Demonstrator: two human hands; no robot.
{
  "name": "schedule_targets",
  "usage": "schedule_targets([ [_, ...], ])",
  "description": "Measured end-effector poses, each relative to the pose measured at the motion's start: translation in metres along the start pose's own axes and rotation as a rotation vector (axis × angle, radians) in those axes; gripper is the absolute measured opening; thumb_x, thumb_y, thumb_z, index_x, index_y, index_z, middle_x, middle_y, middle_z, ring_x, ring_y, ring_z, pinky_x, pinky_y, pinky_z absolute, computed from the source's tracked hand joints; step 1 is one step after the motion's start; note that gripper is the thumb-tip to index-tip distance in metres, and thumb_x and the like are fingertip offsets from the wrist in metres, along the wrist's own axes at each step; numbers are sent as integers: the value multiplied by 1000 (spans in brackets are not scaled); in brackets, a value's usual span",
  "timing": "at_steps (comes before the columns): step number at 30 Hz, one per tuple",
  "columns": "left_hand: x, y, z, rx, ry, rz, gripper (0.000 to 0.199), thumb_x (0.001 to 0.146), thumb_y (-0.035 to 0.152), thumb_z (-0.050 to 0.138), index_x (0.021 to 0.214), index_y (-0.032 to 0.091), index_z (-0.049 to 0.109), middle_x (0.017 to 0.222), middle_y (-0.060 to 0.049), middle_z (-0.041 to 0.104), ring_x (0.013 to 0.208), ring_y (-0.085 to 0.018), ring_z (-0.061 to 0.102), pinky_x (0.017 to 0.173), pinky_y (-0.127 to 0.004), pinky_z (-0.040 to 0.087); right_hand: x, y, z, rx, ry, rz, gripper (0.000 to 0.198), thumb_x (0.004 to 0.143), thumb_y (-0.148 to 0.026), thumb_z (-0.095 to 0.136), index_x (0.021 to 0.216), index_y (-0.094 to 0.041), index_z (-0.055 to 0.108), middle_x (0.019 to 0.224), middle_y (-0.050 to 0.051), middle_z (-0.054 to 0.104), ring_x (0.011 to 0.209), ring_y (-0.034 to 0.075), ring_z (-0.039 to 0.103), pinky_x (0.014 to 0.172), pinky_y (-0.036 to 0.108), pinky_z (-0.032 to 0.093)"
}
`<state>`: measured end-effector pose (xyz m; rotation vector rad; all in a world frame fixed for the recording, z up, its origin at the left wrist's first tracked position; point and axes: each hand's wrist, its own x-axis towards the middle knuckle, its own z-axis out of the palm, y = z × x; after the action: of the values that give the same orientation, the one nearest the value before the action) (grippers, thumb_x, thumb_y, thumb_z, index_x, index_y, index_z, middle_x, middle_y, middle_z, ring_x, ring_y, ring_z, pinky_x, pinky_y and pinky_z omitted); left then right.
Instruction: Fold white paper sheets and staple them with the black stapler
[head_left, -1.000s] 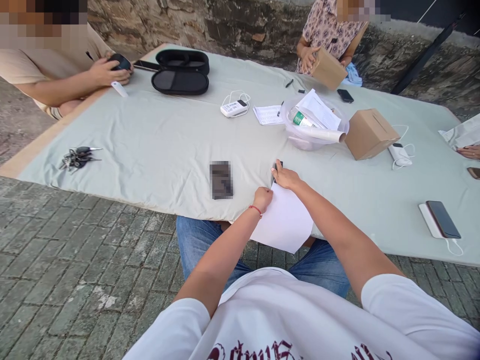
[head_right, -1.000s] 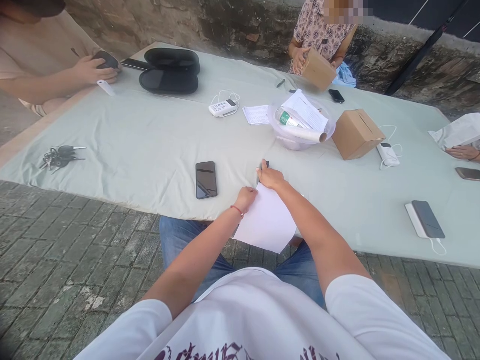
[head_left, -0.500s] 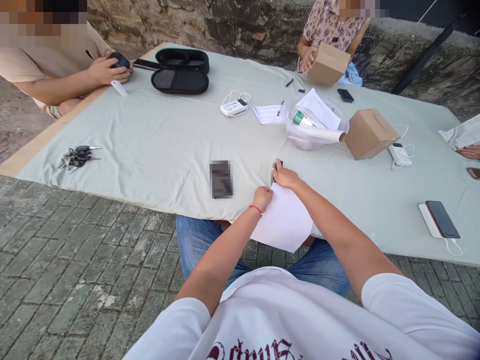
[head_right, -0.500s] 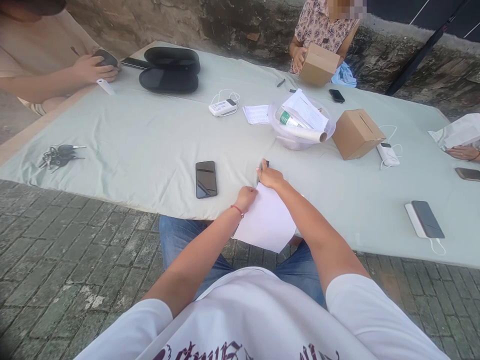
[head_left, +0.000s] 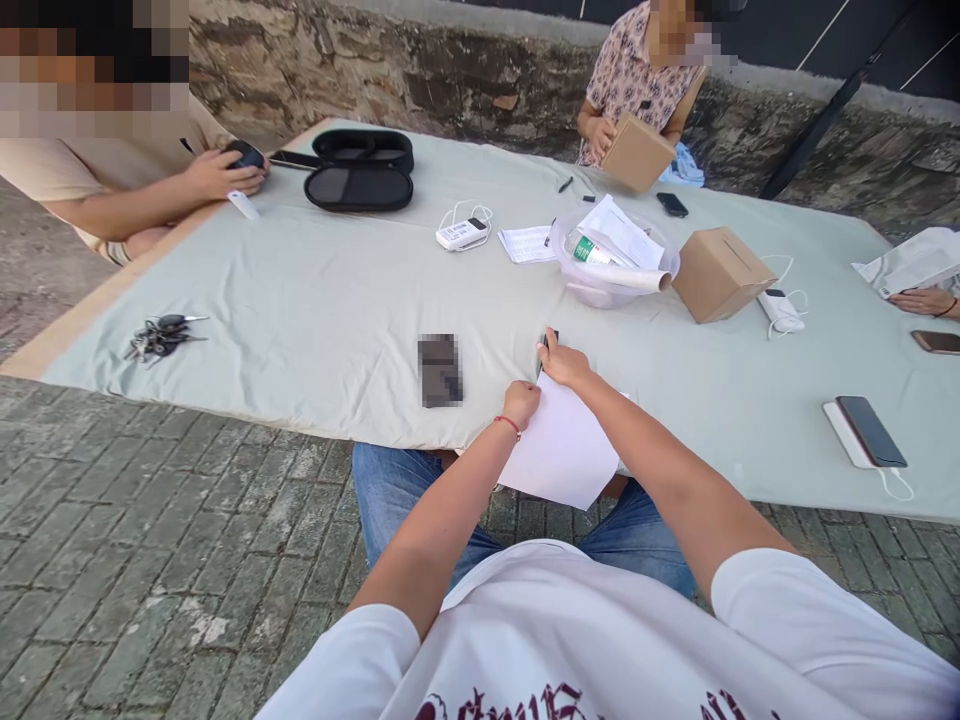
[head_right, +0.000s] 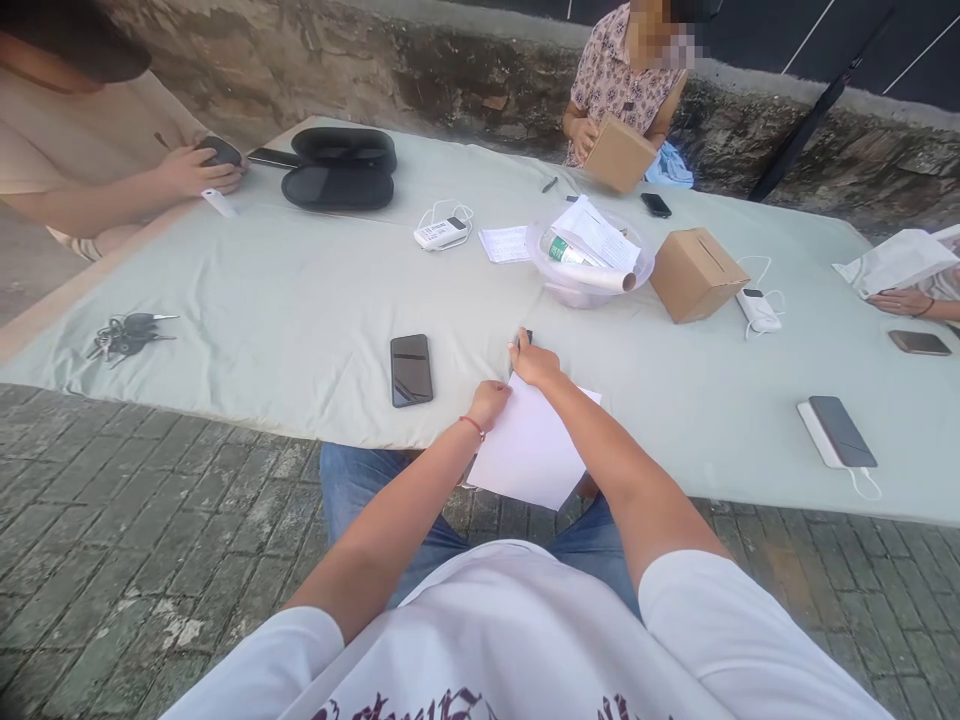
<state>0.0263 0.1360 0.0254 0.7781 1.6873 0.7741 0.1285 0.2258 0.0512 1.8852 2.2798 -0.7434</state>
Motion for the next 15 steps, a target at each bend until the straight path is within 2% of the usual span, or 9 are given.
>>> schedule_targets([
  [2,0,0,0,-6,-1,5,32,72,10,60,51,20,38,48,6,27,50,-9,25,51,-27,18,-11,15,-8,170,89,-19,70,99,-57,15,157,-19,15,126,15,65,109,30,63,90,42,45],
  [3,-1,0,0,-12,-2,7,34,72,9,60,50,20,36,48,6,26,51,-9,23,51,-27,17,-22,26,-11,268,178,-26,69,99,-58,18,156,-19,19,125,14,66,107,27,63,89,40,46],
  [5,-1,0,0,-28,-1,7,38,71,6,58,49,21,31,49,7,22,51,-8,20,52,-28,15,-59,57,-10,483,365,5,65,98,-57,22,152,-20,29,108,9,70,90,22,65,81,35,48],
  [7,-1,-1,0,-52,5,3,39,69,4,57,49,21,29,50,7,20,52,-9,19,52,-28,15,-112,93,2,664,441,111,58,95,-59,31,129,-19,55,86,5,70,70,18,61,69,31,48],
  [9,0,-2,0,-82,15,0,38,69,4,57,49,21,30,50,7,22,52,-9,21,53,-29,15,-175,130,24,837,348,260,50,91,-61,40,100,-19,65,69,2,64,54,15,53,56,29,44],
  [11,0,-4,0,-114,21,-4,37,69,5,58,48,21,32,50,6,24,52,-10,23,53,-28,16,-234,160,54,971,52,395,46,87,-63,48,91,-20,66,66,3,64,49,14,52,51,29,43],
  [12,0,-4,0,-131,20,-7,36,69,5,58,48,21,33,50,6,24,53,-10,24,53,-28,17,-258,169,69,1018,-49,466,47,86,-64,51,91,-20,66,69,5,66,53,16,57,52,30,46],
  [14,0,-6,0,-165,8,-20,35,70,7,59,49,21,34,50,6,25,52,-10,25,52,-28,17,-288,176,98,1093,-68,559,46,84,-64,55,99,-22,67,87,10,72,73,21,67,64,35,54],
  [15,0,-6,0,-182,-5,-30,35,70,7,59,49,21,35,50,6,24,51,-10,25,52,-28,16,-293,174,109,1124,-14,574,47,85,-65,55,104,-24,66,96,12,72,83,23,69,72,37,56],
])
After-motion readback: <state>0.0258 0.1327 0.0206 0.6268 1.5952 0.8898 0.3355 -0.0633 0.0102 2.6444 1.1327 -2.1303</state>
